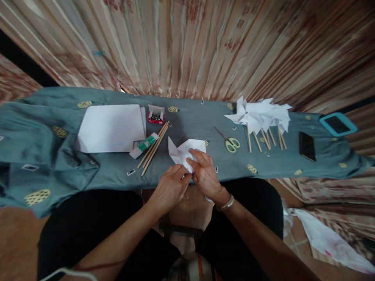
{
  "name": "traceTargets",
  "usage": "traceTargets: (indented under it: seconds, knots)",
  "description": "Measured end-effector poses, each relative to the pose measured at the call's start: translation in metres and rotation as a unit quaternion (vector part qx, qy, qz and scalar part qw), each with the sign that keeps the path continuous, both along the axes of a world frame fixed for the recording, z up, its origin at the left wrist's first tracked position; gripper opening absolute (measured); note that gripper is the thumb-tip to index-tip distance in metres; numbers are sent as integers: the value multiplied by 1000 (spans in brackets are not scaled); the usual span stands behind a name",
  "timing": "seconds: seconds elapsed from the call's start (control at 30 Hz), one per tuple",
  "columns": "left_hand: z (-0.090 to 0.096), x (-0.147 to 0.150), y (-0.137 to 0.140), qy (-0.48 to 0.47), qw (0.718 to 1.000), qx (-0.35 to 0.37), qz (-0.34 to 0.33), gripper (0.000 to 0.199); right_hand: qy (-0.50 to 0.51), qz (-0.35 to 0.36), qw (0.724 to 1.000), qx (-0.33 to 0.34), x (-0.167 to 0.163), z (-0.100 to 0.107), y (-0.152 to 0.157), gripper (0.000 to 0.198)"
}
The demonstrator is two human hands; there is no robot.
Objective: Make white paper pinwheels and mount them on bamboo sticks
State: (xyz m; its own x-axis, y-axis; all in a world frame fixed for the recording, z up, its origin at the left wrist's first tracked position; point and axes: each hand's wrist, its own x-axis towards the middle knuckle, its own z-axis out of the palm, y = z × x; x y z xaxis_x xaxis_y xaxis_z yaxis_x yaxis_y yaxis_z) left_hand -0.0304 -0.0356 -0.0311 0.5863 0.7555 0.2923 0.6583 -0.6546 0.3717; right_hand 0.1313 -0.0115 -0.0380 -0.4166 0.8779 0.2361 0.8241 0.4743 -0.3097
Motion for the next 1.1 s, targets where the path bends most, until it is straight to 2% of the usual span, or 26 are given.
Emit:
traceTargets:
  seconds: [0.17, 0.3, 0.4, 0.5, 0.6, 0.73, 0.87, 0.93, 1.03, 1.1]
  knots:
    - [-1, 0, 1, -12, 1000, 8, 3, 13, -14, -16, 1000, 5, -5, -1, -5, 26]
    - [-1, 1, 2, -18, 999, 28, 8, 9, 21, -28, 999, 24, -9, 0, -6, 27]
    - [-3, 0, 3, -18, 999, 38, 19, 11, 101, -32, 994, 10, -5, -3, 0, 35]
    - [-5, -1, 4, -19, 999, 36, 21, 11, 214, -49, 976, -12, 6, -7, 14, 44]
    - [-6, -2, 6, -22, 999, 25, 24, 10, 262, -71, 962, -32, 22, -7, 34, 45]
    - [-7, -5, 11, -33, 998, 41, 27, 11, 223, -85, 971, -24, 38, -4, 62, 41]
    - [-6, -12, 18, -23, 997, 58, 41, 14, 175, -38, 983, -33, 42, -3, 75, 39]
    - [-5, -19, 24, -16, 996, 61, 59, 16, 166, -34, 985, -31, 41, -3, 72, 39]
    - [-5, -34, 36, -11, 992, 78, 98, 18, 160, -75, 984, -32, 40, 1, 58, 39]
    - [-4, -44, 43, -9, 986, 101, 135, 20, 159, -91, 982, -55, 40, 5, 46, 36]
